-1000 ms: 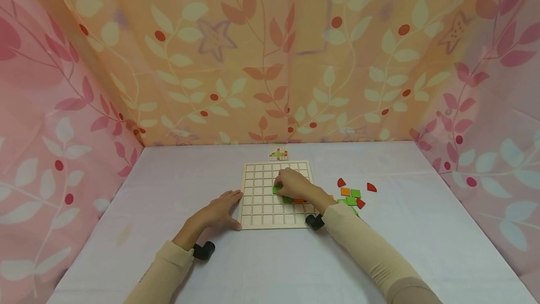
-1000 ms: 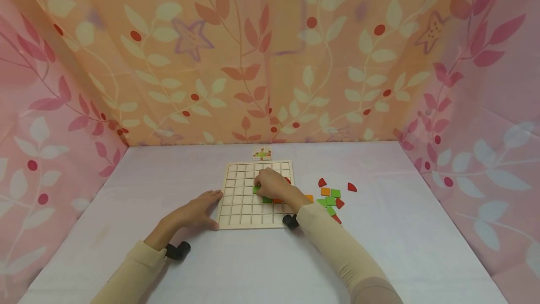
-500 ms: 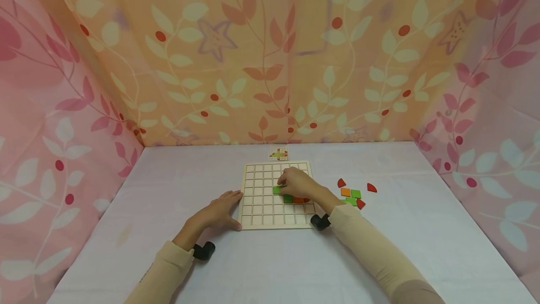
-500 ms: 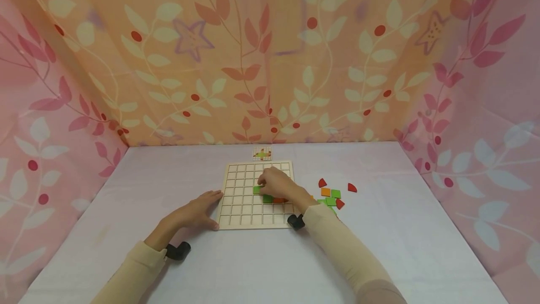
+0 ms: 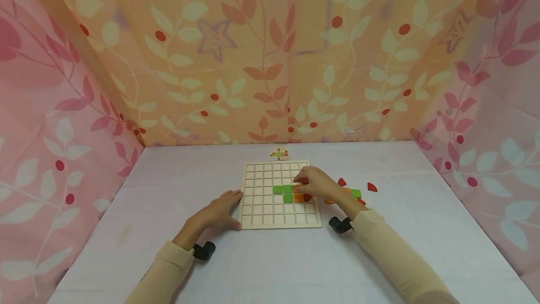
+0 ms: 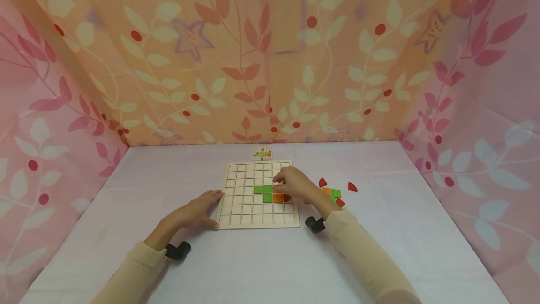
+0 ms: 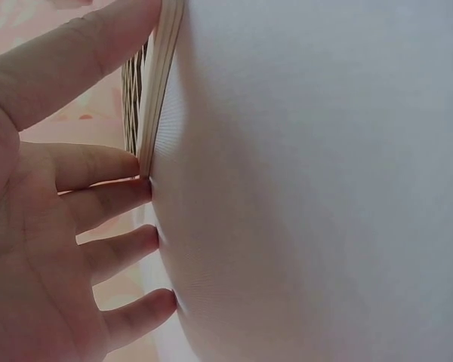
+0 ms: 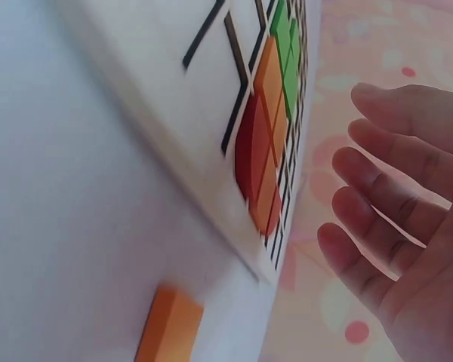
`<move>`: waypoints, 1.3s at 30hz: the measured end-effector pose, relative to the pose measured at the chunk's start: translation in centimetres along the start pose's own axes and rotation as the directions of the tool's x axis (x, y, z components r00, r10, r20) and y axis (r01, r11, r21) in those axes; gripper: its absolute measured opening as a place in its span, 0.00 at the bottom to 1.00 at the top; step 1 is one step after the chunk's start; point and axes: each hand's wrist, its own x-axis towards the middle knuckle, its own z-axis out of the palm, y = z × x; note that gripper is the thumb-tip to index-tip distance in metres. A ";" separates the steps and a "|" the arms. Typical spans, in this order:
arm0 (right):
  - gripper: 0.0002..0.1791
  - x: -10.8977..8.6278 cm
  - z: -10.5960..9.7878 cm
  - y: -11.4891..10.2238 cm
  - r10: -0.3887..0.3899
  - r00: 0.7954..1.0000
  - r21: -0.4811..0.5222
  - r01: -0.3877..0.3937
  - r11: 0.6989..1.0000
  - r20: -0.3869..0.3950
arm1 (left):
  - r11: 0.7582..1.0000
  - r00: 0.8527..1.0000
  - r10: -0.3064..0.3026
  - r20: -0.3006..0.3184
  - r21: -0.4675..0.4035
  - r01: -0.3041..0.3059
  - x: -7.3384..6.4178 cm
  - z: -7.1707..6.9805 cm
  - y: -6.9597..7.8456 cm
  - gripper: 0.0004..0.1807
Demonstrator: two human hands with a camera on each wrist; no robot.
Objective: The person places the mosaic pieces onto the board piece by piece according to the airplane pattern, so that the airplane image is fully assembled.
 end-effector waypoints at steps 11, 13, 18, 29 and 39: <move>0.15 -2.9 -1.9 2.1 0.087 0.993 0.022 -0.085 0.996 -0.075 | 1.000 1.000 0.002 0.004 -0.021 -0.002 -0.1 -0.3 0.2 0.53; 0.14 -3.4 -2.1 2.6 0.089 0.992 0.015 -0.088 0.996 -0.091 | 1.000 1.000 -0.001 0.004 -0.021 0.001 -0.1 -0.3 0.3 0.53; 0.14 -4.5 -2.5 4.2 0.102 0.988 0.004 -0.103 0.995 -0.117 | 1.000 1.000 -0.015 0.016 -0.014 0.015 0.0 -0.2 0.3 0.53; 0.13 -6.9 -3.8 7.1 0.191 0.973 0.033 -0.188 0.982 -0.132 | 1.000 1.000 -0.020 0.012 -0.003 0.020 0.0 -0.1 0.3 0.53; 0.13 -8.4 -4.0 9.0 0.288 0.955 0.004 -0.288 0.958 -0.070 | 1.000 1.000 -0.026 0.014 -0.005 0.026 0.0 0.0 0.1 0.53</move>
